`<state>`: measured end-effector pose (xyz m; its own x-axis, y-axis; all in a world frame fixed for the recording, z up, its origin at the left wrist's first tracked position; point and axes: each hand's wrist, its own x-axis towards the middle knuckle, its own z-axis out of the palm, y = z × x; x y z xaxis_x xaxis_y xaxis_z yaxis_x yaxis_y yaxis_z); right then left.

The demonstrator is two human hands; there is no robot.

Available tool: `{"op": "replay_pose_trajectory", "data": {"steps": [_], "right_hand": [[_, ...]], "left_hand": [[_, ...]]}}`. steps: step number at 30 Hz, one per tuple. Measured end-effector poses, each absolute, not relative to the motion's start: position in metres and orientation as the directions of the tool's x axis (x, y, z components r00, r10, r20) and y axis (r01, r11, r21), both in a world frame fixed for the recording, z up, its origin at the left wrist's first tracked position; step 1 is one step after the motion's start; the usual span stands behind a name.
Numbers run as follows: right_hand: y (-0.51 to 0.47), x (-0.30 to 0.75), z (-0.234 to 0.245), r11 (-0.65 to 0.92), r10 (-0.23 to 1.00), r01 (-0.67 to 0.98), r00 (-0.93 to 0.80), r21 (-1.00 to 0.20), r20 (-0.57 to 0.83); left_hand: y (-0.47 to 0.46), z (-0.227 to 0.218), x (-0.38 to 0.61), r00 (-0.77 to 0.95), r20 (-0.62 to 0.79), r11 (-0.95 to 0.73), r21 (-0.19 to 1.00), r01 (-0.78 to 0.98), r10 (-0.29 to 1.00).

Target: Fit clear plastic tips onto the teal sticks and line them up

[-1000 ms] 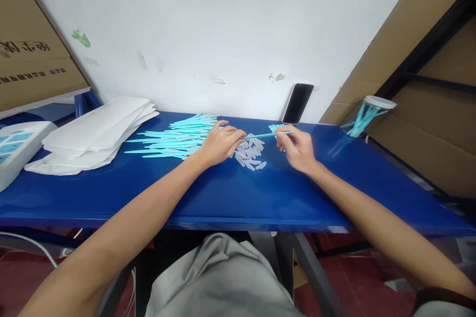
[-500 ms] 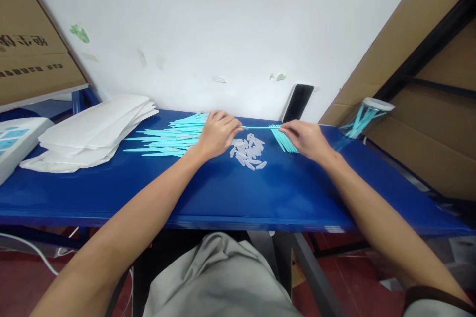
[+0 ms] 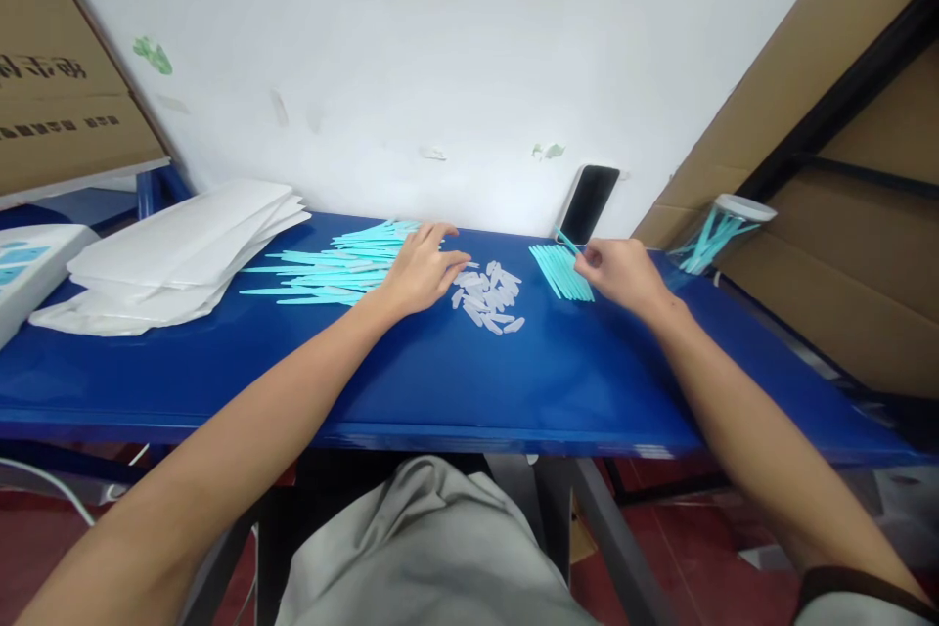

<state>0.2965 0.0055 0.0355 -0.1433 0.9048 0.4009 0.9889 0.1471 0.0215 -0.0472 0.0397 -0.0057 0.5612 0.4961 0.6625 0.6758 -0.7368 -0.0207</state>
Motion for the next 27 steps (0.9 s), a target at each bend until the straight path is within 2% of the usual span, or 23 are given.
{"op": "replay_pose_trajectory", "data": {"steps": [3, 7, 14, 20, 24, 27], "right_hand": [[0.005, 0.292, 0.032, 0.187, 0.909, 0.979, -0.204, 0.083, 0.364], [0.005, 0.290, 0.028, 0.211, 0.917, 0.966, -0.248, 0.149, 0.311], [0.006, 0.290, 0.023, 0.217, 0.936, 0.955, -0.263, 0.205, 0.234], [0.003, 0.289, 0.025, 0.200, 0.962, 0.968, -0.223, 0.150, 0.158], [0.000, 0.287, 0.028, 0.179, 0.966, 0.979, -0.195, 0.102, 0.173], [0.001, 0.287, 0.027, 0.182, 0.960, 0.979, -0.196, 0.085, 0.200]], "left_hand": [[0.042, -0.009, -0.046, 0.592, 0.633, -0.760, -0.009, 0.650, 0.499], [0.046, -0.006, -0.051, 0.548, 0.687, -0.775, 0.035, 0.631, 0.478], [0.056, -0.007, -0.063, 0.339, 0.776, -0.600, 0.063, 0.798, 0.532], [0.061, -0.007, -0.069, 0.251, 0.813, -0.527, 0.079, 0.846, 0.525], [0.060, -0.006, -0.069, 0.220, 0.848, -0.538, 0.088, 0.838, 0.481], [0.060, -0.005, -0.070, 0.202, 0.846, -0.528, 0.108, 0.842, 0.494]]}}
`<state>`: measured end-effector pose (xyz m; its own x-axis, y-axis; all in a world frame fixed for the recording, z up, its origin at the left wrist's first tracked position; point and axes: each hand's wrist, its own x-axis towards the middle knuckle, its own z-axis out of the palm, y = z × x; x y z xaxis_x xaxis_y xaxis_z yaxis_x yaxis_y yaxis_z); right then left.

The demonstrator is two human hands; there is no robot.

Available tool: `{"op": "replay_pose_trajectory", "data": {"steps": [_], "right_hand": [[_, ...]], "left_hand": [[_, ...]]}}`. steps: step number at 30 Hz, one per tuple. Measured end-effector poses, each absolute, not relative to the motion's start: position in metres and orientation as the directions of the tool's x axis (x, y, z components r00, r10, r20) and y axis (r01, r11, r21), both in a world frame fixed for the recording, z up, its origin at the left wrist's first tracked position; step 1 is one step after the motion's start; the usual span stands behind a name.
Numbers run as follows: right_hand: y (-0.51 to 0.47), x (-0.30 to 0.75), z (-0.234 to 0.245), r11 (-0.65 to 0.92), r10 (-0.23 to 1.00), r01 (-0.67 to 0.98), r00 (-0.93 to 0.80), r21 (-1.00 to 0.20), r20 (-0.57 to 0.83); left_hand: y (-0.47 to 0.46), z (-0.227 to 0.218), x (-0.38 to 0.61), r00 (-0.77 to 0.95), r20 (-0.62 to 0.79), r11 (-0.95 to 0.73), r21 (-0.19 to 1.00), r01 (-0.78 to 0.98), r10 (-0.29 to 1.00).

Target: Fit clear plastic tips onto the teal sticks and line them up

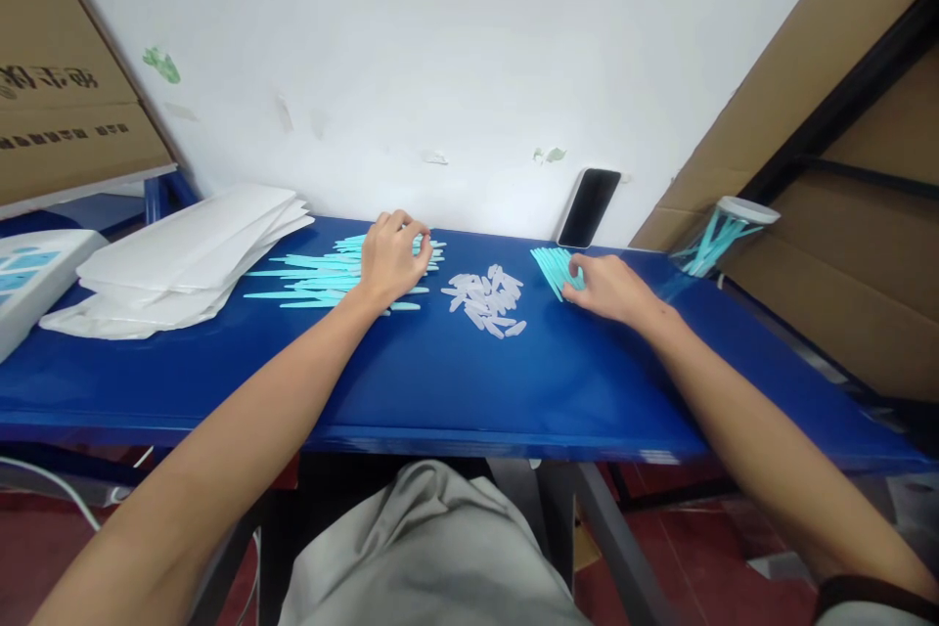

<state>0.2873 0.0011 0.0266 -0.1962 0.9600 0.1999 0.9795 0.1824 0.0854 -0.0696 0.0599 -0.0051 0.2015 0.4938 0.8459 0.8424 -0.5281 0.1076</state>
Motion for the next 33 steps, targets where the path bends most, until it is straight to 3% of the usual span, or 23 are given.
{"op": "replay_pose_trajectory", "data": {"steps": [6, 11, 24, 28, 33], "right_hand": [[0.004, 0.289, 0.021, 0.256, 0.946, 0.961, -0.271, 0.103, 0.181], [0.001, 0.286, 0.024, 0.200, 0.966, 0.969, -0.219, 0.144, 0.137], [-0.003, 0.279, 0.025, 0.249, 0.950, 0.967, -0.254, 0.048, 0.184], [-0.007, 0.268, 0.028, 0.331, 0.918, 0.943, -0.314, -0.031, 0.240], [-0.017, 0.250, 0.023, 0.428, 0.876, 0.874, -0.340, -0.228, 0.340]], "left_hand": [[0.067, -0.012, -0.076, 0.185, 0.752, -0.439, 0.151, 0.886, 0.633], [0.068, -0.017, -0.083, 0.224, 0.579, -0.325, 0.075, 0.943, 0.784], [0.067, -0.016, -0.083, 0.283, 0.488, -0.341, 0.033, 0.939, 0.826], [0.058, 0.000, -0.080, 0.324, 0.623, -0.402, -0.017, 0.915, 0.712], [0.034, 0.020, -0.064, 0.385, 0.833, -0.629, -0.058, 0.775, 0.398]]}}
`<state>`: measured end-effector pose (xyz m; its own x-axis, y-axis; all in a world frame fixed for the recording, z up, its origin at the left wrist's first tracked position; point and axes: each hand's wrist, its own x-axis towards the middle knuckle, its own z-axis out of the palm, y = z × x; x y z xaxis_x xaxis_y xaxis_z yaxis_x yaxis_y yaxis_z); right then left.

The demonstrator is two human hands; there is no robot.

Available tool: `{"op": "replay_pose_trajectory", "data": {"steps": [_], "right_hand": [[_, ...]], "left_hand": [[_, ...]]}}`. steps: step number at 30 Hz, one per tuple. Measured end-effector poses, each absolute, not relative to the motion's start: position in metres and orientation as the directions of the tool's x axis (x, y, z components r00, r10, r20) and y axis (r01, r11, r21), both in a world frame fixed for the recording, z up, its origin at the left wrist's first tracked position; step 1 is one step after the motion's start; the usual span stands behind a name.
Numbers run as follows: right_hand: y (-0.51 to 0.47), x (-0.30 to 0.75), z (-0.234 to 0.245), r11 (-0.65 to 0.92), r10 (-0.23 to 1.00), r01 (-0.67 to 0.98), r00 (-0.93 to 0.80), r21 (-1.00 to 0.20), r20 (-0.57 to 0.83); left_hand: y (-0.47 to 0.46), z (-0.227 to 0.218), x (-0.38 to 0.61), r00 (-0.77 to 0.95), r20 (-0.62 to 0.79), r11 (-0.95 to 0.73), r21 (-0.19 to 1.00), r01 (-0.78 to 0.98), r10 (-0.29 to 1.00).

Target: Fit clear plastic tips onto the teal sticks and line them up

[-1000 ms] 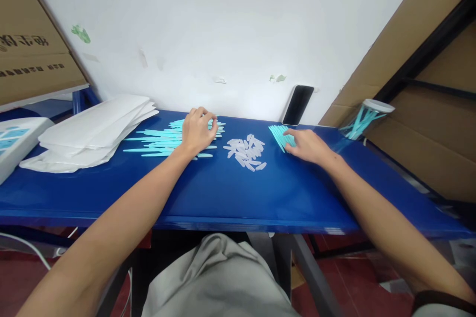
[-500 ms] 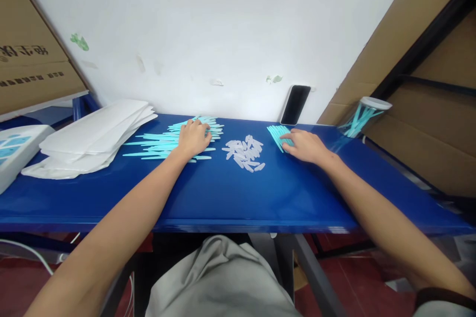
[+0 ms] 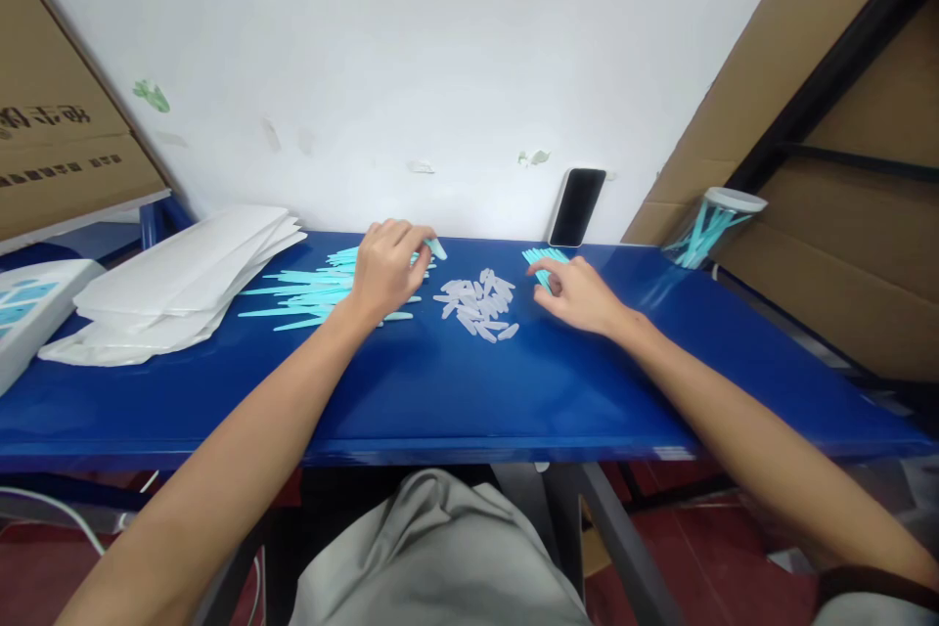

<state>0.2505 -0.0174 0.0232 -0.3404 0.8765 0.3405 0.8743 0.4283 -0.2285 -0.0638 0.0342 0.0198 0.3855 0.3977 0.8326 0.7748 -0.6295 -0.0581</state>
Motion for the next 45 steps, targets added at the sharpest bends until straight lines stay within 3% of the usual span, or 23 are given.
{"op": "replay_pose_trajectory", "data": {"steps": [4, 7, 10, 12, 16, 22, 29, 33, 37, 41, 45], "right_hand": [[-0.023, 0.237, 0.016, 0.532, 0.825, 0.769, -0.376, -0.354, 0.422], [-0.023, 0.232, 0.012, 0.636, 0.739, 0.720, -0.464, -0.278, 0.490], [-0.022, 0.231, 0.008, 0.678, 0.688, 0.701, -0.500, -0.220, 0.526], [-0.021, 0.232, 0.006, 0.671, 0.669, 0.711, -0.457, -0.211, 0.586], [-0.020, 0.232, 0.005, 0.666, 0.552, 0.737, -0.385, -0.113, 0.740], [-0.015, 0.236, 0.009, 0.652, 0.509, 0.756, -0.491, 0.055, 0.707], [-0.013, 0.236, 0.003, 0.716, 0.550, 0.698, -0.566, 0.002, 0.614], [-0.015, 0.231, 0.004, 0.745, 0.545, 0.667, -0.600, -0.010, 0.585], [-0.009, 0.252, 0.012, 0.639, 0.626, 0.768, -0.483, -0.048, 0.612], [0.003, 0.288, 0.019, 0.360, 0.749, 0.925, -0.207, -0.124, 0.630], [0.011, 0.301, 0.019, 0.172, 0.871, 0.981, -0.108, -0.090, 0.480]], "left_hand": [[0.009, 0.017, -0.033, 0.435, 0.874, -0.855, -0.044, 0.517, 0.218], [-0.004, 0.008, -0.013, 0.461, 0.867, -0.928, 0.007, 0.372, 0.191], [-0.009, 0.004, -0.008, 0.524, 0.839, -0.951, -0.031, 0.308, 0.142], [-0.010, 0.003, -0.011, 0.530, 0.835, -0.948, -0.034, 0.317, 0.147], [-0.011, 0.003, -0.015, 0.493, 0.836, -0.941, 0.079, 0.328, 0.241], [-0.010, -0.001, -0.014, 0.455, 0.816, -0.920, 0.220, 0.324, 0.355], [0.014, -0.001, -0.030, 0.527, 0.734, -0.819, 0.069, 0.569, 0.428], [0.029, 0.004, -0.046, 0.620, 0.640, -0.815, 0.018, 0.579, 0.454], [0.043, 0.015, -0.076, 0.555, 0.655, -0.773, 0.070, 0.631, 0.513], [0.046, 0.024, -0.094, 0.424, 0.698, -0.654, 0.085, 0.752, 0.577], [0.038, 0.019, -0.076, 0.566, 0.583, -0.710, 0.027, 0.704, 0.583]]}}
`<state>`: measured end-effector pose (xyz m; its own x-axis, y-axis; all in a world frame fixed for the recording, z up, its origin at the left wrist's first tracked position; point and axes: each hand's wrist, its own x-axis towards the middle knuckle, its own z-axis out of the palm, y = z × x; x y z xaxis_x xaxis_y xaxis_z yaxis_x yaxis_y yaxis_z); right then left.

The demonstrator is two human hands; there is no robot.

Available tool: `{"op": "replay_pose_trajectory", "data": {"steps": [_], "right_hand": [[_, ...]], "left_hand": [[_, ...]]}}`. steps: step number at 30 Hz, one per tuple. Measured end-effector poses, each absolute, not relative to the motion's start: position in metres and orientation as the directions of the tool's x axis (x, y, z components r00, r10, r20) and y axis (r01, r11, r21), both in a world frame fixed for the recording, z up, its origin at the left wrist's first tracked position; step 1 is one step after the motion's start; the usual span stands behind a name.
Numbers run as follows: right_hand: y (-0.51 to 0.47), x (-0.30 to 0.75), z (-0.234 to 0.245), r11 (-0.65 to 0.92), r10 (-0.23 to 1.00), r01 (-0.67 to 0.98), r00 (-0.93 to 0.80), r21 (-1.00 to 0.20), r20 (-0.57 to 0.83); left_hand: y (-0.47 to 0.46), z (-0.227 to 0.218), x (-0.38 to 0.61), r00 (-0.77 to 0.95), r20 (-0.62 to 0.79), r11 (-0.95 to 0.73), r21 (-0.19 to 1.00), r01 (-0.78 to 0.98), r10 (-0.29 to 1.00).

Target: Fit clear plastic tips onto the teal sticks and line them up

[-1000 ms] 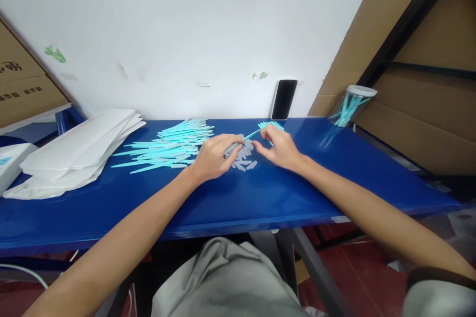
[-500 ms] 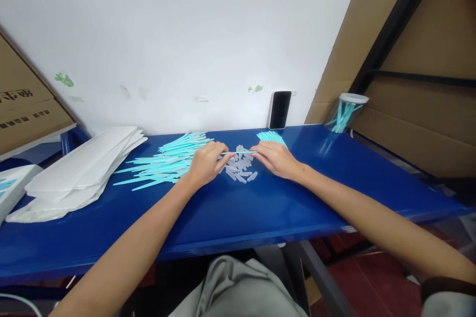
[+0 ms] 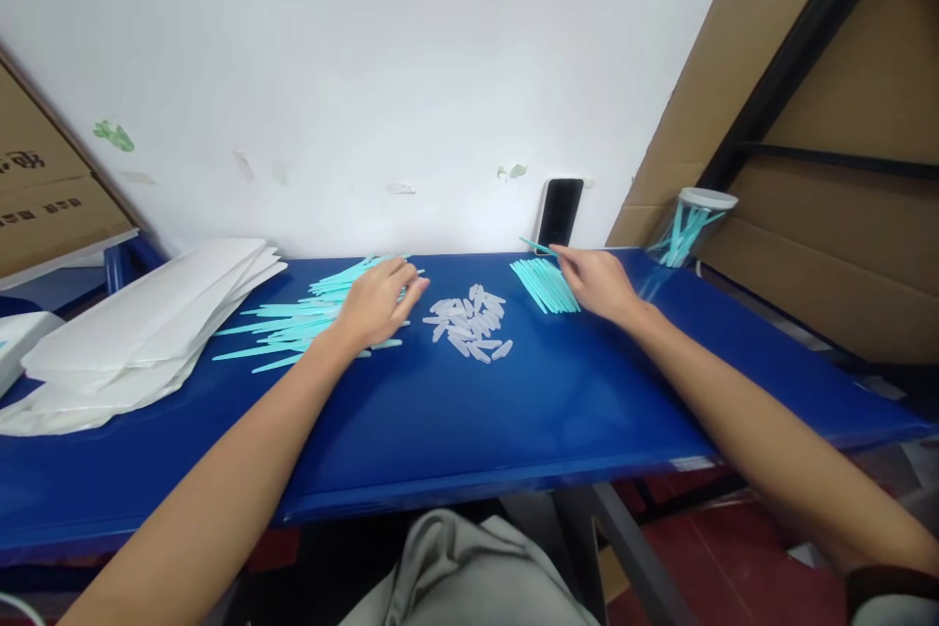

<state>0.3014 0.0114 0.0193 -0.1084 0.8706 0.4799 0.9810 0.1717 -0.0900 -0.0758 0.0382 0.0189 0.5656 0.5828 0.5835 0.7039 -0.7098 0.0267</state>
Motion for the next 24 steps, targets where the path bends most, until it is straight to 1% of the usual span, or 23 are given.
{"op": "replay_pose_trajectory", "data": {"steps": [3, 5, 9, 12, 15, 19, 24], "right_hand": [[0.012, 0.294, 0.020, 0.142, 0.913, 0.989, -0.118, -0.034, 0.390], [0.010, 0.288, 0.021, 0.117, 0.933, 0.993, -0.109, -0.002, 0.342], [0.006, 0.280, 0.021, 0.072, 0.950, 0.994, -0.091, 0.077, 0.297], [0.004, 0.276, 0.020, 0.068, 0.956, 0.985, -0.111, 0.161, 0.271], [0.002, 0.272, 0.019, 0.075, 0.962, 0.974, -0.127, 0.214, 0.242], [0.001, 0.270, 0.018, 0.076, 0.966, 0.972, -0.128, 0.222, 0.227], [0.001, 0.270, 0.018, 0.075, 0.972, 0.970, -0.123, 0.232, 0.202]], "left_hand": [[0.036, 0.007, -0.057, 0.687, 0.474, -0.780, 0.001, 0.626, 0.552], [0.039, 0.001, -0.051, 0.685, 0.451, -0.767, -0.001, 0.642, 0.573], [0.044, -0.001, -0.058, 0.546, 0.433, -0.602, -0.009, 0.798, 0.717], [0.047, 0.002, -0.068, 0.444, 0.362, -0.471, -0.016, 0.882, 0.820], [0.048, 0.005, -0.074, 0.379, 0.294, -0.388, -0.032, 0.921, 0.877], [0.050, 0.004, -0.074, 0.360, 0.294, -0.366, -0.033, 0.930, 0.885], [0.051, 0.001, -0.073, 0.428, 0.351, -0.443, -0.041, 0.896, 0.833]]}}
